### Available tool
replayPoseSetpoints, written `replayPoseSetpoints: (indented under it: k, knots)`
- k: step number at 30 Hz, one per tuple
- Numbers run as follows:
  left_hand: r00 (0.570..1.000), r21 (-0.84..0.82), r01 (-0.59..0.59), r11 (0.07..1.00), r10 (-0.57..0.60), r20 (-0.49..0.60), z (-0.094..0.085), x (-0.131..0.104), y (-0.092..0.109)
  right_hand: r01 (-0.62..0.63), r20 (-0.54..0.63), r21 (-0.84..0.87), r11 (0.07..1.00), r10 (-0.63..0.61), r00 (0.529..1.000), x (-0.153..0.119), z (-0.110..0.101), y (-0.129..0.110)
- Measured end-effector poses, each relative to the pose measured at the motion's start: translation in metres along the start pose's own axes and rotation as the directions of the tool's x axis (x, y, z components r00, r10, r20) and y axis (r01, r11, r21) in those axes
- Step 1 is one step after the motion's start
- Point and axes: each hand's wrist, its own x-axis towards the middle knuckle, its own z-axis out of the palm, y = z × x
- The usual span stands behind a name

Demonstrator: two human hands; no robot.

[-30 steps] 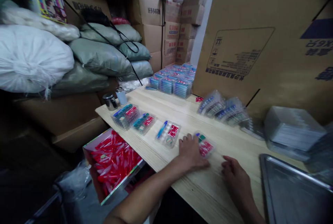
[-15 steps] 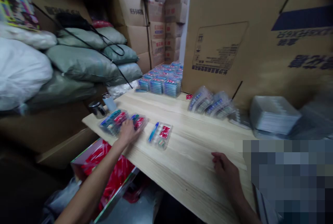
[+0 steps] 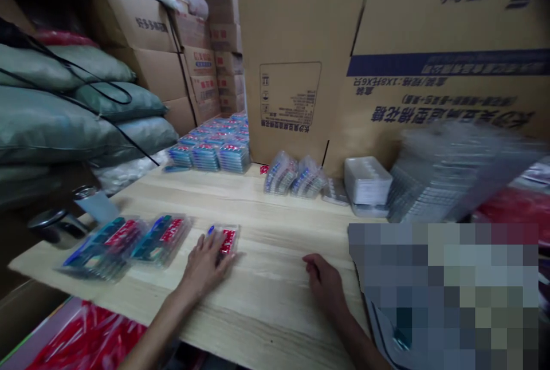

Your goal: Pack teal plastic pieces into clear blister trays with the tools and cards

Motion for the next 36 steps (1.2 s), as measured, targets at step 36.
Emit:
replayPoseSetpoints:
  k: [36]
  knots:
    - [0.993, -0.373, 0.080, 0.924, -0.043, 0.108, 0.020, 0.058, 0.152, -0.090, 0.144, -0.008, 0.996, 0.090, 0.985, 0.019, -0.027, 0.002]
